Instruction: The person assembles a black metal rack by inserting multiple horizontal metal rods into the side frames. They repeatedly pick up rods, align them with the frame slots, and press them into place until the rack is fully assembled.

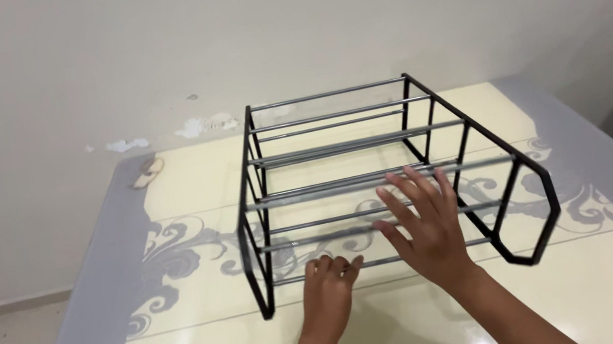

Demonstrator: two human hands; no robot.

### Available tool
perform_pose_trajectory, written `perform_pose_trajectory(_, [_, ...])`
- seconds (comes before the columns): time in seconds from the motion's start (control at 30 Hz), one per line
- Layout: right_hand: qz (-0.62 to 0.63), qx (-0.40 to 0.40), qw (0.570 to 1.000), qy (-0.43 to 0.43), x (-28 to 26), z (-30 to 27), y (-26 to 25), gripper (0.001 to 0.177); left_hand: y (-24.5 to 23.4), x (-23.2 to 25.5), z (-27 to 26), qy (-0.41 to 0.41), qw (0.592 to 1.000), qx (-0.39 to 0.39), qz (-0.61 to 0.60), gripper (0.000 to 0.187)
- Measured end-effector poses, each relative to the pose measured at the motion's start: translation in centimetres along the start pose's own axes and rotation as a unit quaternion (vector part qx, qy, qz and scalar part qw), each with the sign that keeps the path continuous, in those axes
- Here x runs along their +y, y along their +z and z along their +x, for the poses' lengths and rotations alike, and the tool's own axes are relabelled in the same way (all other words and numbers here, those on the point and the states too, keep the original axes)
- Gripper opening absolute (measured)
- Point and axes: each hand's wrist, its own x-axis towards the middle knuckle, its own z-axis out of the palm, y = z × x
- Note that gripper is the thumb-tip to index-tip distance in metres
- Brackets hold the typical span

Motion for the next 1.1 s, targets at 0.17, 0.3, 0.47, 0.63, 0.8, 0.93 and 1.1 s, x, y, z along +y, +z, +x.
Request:
perform_pose_trajectory(0.17, [0.025, -0.085, 0.995, 0.035, -0.7, -0.7, 1.4, 0.029, 2.5, 0.1, -2.5, -0.027, 0.996, -0.086, -0.013, 0.039])
perform_pose_trajectory(0.3, [0.043, -0.090, 0.995, 0.030, -0.8, -2.3, 2.1, 0.026, 1.6, 0.5, -3.0, -0.040, 0.997, -0.049, -0.043, 0.036])
perform_pose_trajectory(0.47, [0.065, -0.126, 0.989, 0.042, -1.1, -3.3, 2.1, 0.026, -2.9, 3.8, -2.2, -0.049, 0.984, 0.006, -0.171, 0.021])
perform_pose_trajectory(0.63, [0.084, -0.115, 0.989, 0.042, -1.7, -3.2, 1.5, 0.022, -9.3, 4.7, -1.0, -0.032, 0.975, 0.104, -0.193, 0.023])
perform_pose_trajectory(0.8, [0.078, -0.113, 0.990, 0.042, -2.0, -2.8, 1.2, 0.019, -13.0, 2.5, -0.4, -0.138, 0.958, 0.217, -0.124, 0.031])
perform_pose_trajectory(0.93, [0.078, -0.120, 0.988, 0.056, -1.9, -2.5, 1.1, 0.017, -13.1, 0.4, -1.3, -0.290, 0.913, 0.197, -0.207, 0.055])
perform_pose_trajectory(1.1, [0.095, -0.143, 0.981, 0.085, -2.2, -2.1, 0.8, 0.014, -10.1, -0.5, -2.9, -0.338, 0.860, 0.174, -0.340, 0.060])
